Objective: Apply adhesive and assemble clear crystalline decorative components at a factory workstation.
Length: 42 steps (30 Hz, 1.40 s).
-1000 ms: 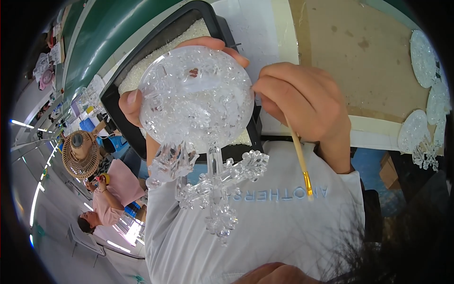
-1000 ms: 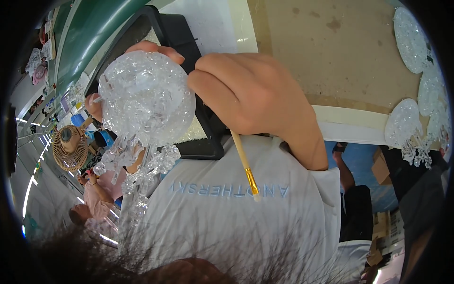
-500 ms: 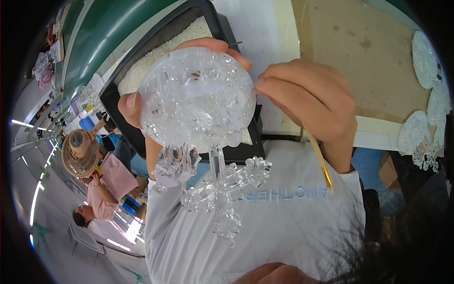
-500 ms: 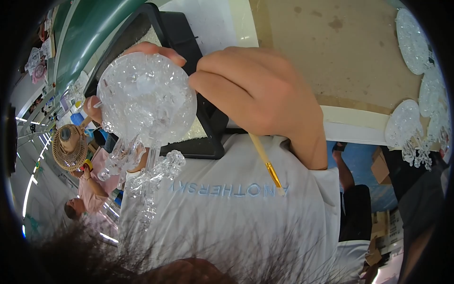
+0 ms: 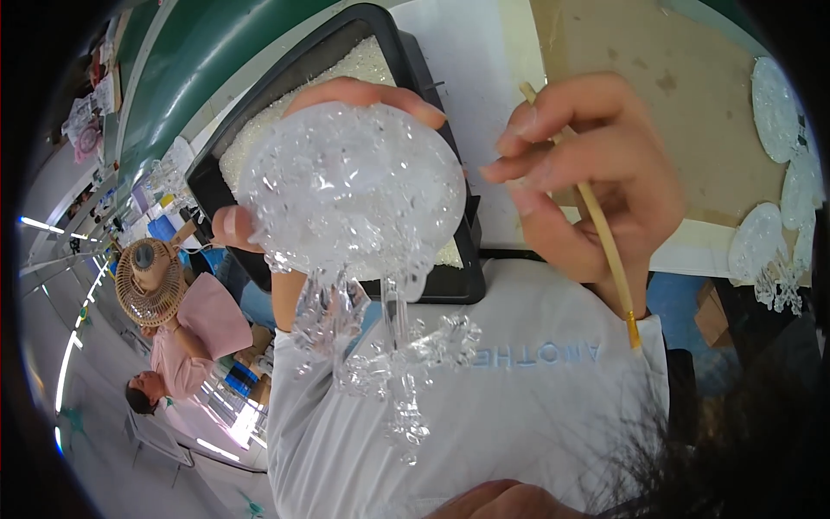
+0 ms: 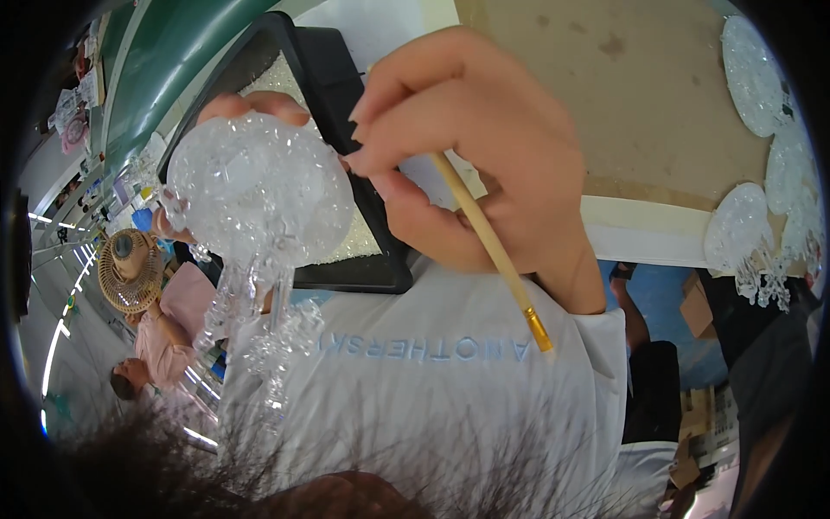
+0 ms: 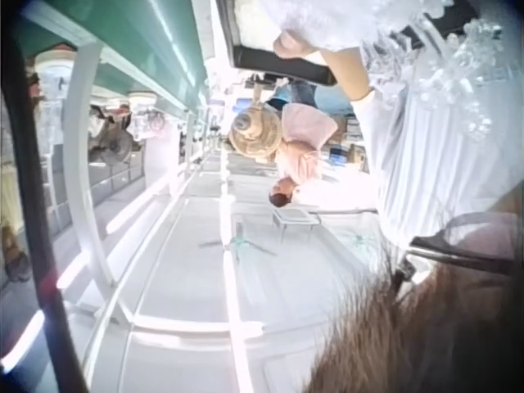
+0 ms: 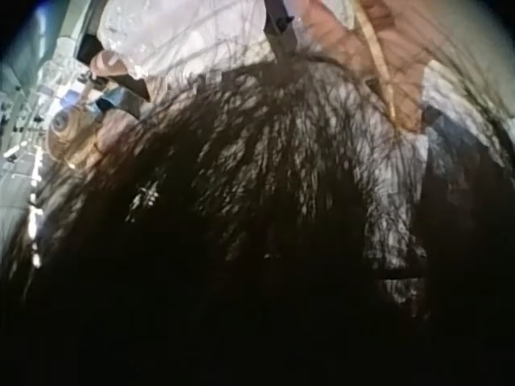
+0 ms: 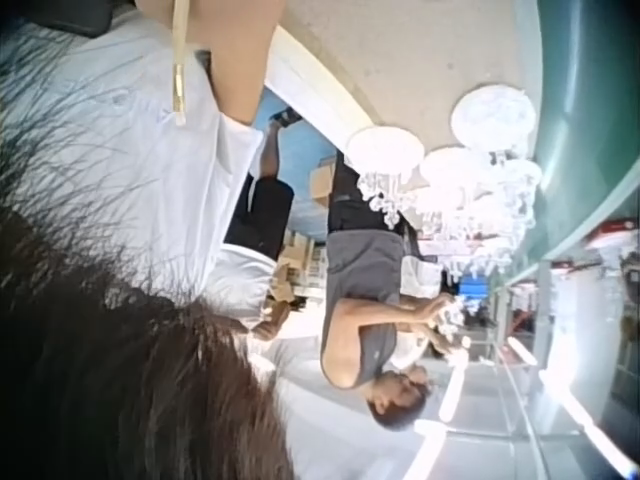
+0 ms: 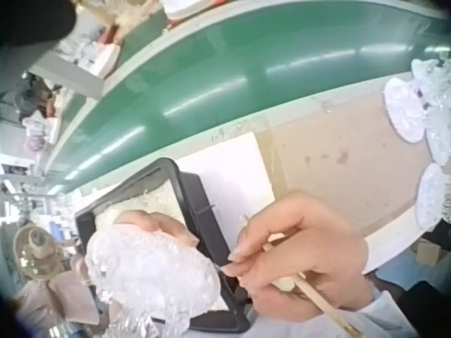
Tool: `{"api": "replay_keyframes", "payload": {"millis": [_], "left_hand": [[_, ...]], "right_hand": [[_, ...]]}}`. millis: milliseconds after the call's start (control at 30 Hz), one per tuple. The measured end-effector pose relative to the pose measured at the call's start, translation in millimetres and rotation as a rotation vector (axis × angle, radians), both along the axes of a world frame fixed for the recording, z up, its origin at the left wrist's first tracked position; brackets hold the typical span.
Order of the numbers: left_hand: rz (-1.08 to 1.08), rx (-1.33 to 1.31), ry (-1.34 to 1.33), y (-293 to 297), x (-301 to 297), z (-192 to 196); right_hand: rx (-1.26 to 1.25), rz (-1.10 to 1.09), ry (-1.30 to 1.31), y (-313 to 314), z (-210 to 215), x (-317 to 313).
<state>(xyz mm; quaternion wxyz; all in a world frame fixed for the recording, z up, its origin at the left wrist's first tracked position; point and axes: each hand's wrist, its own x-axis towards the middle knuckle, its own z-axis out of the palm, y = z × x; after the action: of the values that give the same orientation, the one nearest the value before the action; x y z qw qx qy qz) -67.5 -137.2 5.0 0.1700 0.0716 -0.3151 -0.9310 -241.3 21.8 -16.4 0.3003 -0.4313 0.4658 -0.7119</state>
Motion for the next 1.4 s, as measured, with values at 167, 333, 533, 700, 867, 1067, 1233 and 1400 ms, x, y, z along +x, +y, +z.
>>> {"api": "replay_keyframes", "payload": {"millis": [167, 333, 533, 700, 867, 1067, 1233, 1400], "left_hand": [[-0.065, -0.05, -0.018, -3.3, 2.1, -3.1], [-0.03, -0.211, -0.001, 3.2, 4.9, 5.3], [-0.016, -0.291, -0.059, 2.9, 4.0, 8.6], [-0.191, -0.396, -0.166, -10.2, 12.2, 18.2], [0.001, -0.272, -0.078, 2.9, 8.0, 14.2], [-0.261, -0.461, -0.172, -10.9, 10.1, 21.6], [-0.003, -0.353, -0.204, 8.1, 10.0, 16.9], [0.034, -0.326, -0.164, 16.9, 7.3, 19.0]], "right_hand": [[0.001, 0.032, 0.076, -0.2, -3.4, -0.6], [0.002, 0.047, 0.096, -3.6, 2.6, 0.3], [0.025, 0.025, 0.095, -3.1, 1.9, 1.3], [0.024, 0.017, 0.088, -3.5, 1.6, 1.5], [0.0, 0.013, 0.107, -5.0, 0.7, 1.5], [0.014, 0.023, 0.125, -4.8, 1.3, -0.2], [0.03, 0.031, 0.13, -3.6, 1.2, 0.7], [0.042, 0.071, 0.024, -4.0, 2.6, 0.9]]}}
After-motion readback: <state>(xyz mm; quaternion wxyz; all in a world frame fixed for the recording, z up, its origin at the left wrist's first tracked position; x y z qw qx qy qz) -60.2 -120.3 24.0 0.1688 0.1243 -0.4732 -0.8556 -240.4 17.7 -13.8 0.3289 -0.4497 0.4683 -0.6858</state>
